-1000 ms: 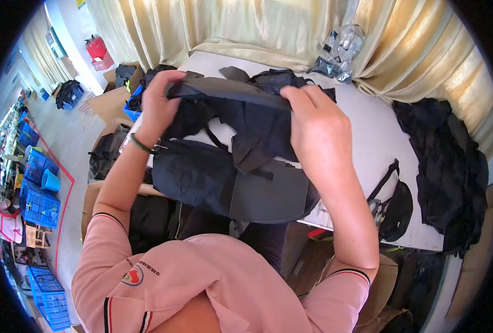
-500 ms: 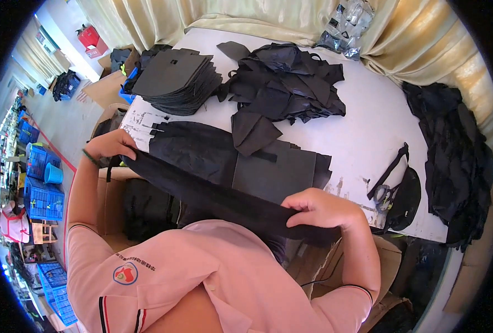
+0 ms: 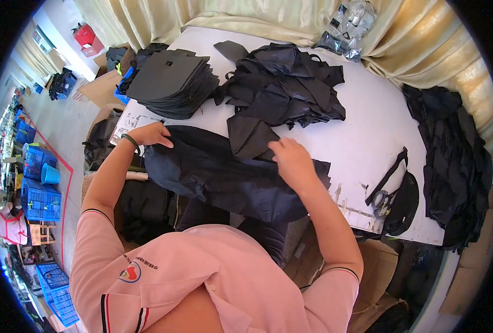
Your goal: The recorder is inspecting, sorting, and arranging various black fabric components on a workbench.
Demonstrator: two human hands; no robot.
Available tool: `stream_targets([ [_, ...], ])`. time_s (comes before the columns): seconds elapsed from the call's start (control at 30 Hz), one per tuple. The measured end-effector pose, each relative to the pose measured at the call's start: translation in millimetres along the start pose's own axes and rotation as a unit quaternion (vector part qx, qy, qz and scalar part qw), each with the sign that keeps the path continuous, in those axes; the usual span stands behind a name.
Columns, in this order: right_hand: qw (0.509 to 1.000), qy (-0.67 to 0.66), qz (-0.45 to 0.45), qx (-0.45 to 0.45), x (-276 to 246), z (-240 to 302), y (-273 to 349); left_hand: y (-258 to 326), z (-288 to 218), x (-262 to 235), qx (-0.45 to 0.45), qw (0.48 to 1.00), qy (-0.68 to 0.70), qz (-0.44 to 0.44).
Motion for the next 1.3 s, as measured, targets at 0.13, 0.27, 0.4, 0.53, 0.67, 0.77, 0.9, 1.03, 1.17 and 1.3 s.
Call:
stream_targets([
  [0.13,0.991,0.062,-0.04,-0.11,32,16,-29,-4,7,3,-0.013,1.0,-0.004,-0.005],
  [0.27,0.998,0.048,0.017,-0.041,35,-15,-72,-11,17,7,-0.019,0.999,0.044,-0.001],
  [0.4,0.915,-0.194,-0.207,0.286,-58,-146,-87,-8,13,1,-0.017,0.999,0.024,-0.016],
  [0.53,0.884,-0.011,-0.429,0.186,-110,-115,-46,-3,15,-4,-0.048,0.997,0.045,-0.041],
  [0.67,0.99,-0.092,0.049,0.092,-10,7,10,-8,25,-3,-0.086,0.988,0.108,-0.069],
  [0.77,0.989,-0.058,0.135,-0.013,41,46,59,-12,20,-6,-0.088,0.981,0.119,-0.128],
  [0.9,0.984,-0.007,0.175,-0.039,57,28,71,-13,39,-7,-0.067,0.991,0.076,-0.092],
  [1.03,0.98,-0.004,0.193,-0.05,54,22,70,0,70,-32,-0.083,0.988,-0.113,-0.064],
  [1.17,0.979,-0.011,0.199,-0.049,56,21,71,30,103,-48,-0.186,0.976,0.078,-0.085],
  [1.3,0.975,-0.033,0.213,-0.044,53,21,67,57,73,-64,-0.174,0.976,0.094,-0.091],
])
Point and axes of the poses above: each hand's wrist, its own y-axis away from the middle knuckle, its own x-axis out of the palm, z = x × y, the point moved 6 cm from there along -y, towards the middle knuckle, and after that the axes turned 2 degrees about x, right-handed, at the moved point
